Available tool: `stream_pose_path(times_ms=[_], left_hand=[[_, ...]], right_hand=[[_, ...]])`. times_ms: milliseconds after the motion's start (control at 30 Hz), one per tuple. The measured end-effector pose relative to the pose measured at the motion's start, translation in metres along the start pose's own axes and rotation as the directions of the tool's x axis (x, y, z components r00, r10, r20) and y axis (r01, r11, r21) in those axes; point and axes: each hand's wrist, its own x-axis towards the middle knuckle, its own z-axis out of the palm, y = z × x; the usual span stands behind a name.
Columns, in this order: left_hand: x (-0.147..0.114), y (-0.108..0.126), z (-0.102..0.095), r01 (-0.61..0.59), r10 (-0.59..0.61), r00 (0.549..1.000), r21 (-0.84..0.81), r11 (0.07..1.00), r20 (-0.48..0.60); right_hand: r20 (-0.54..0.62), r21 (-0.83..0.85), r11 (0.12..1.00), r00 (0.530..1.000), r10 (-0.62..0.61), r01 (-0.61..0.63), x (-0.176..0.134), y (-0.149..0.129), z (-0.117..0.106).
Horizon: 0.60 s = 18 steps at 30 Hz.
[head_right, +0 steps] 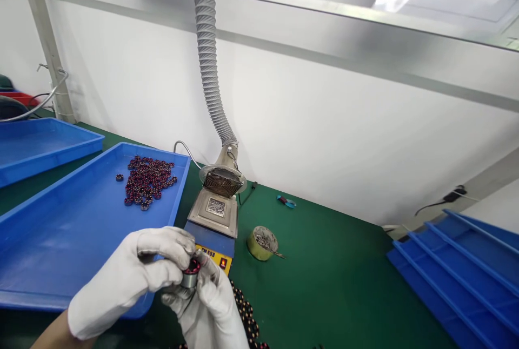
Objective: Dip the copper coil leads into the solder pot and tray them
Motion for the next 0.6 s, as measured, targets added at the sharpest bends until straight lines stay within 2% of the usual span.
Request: stream_pose_path(times_ms=[100,167,233,300,367,400,433,500,533,567,600], left_hand=[[-0.002,-0.005,0.006,-0.097,0.095,0.992,-0.020,0.995,-0.088],[-0.005,-0.005,0.006,-0.101,0.088,0.987,-0.091,0.991,-0.134],[-0.008,-0.002,0.002,-0.099,0.066,0.983,-0.196,0.976,-0.172],[-0.011,0.003,-0.003,-0.124,0.070,0.970,-0.225,0.966,-0.233],[-0.011,0.005,-0.007,-0.111,0.059,0.950,-0.153,0.982,-0.308],[-0.010,0.006,-0.007,-0.060,0.019,0.948,-0.118,0.991,-0.319],[-0.009,0.005,-0.006,0.013,-0.044,0.956,-0.108,0.994,-0.289],[-0.005,0.001,0.001,0.163,-0.179,0.976,-0.130,0.978,-0.123],[-0.004,-0.001,0.006,0.200,-0.208,0.977,-0.151,0.968,-0.042],[-0.003,-0.005,0.012,0.204,-0.208,0.978,-0.189,0.961,-0.002],[-0.002,-0.008,0.016,0.194,-0.201,0.980,-0.239,0.952,-0.006]], right_hand=[[-0.071,-0.040,0.993,0.991,-0.117,0.114,0.001,0.001,0.001],[-0.113,-0.083,0.976,0.971,-0.211,0.202,0.000,-0.001,0.003],[-0.153,-0.148,0.946,0.938,-0.310,0.288,-0.001,-0.003,0.005],[-0.179,-0.231,0.896,0.888,-0.423,0.380,-0.002,-0.003,0.007],[-0.173,-0.325,0.811,0.813,-0.557,0.486,-0.002,0.000,0.011],[-0.151,-0.384,0.743,0.757,-0.636,0.548,-0.003,0.003,0.014],[-0.115,-0.457,0.651,0.686,-0.719,0.606,-0.004,0.006,0.016],[0.000,-0.609,0.420,0.529,-0.849,0.673,-0.006,0.013,0.020],[0.069,-0.667,0.309,0.469,-0.881,0.678,-0.007,0.017,0.021],[0.124,-0.706,0.224,0.429,-0.895,0.672,-0.009,0.019,0.022],[0.161,-0.731,0.169,0.408,-0.899,0.661,-0.010,0.022,0.023]])
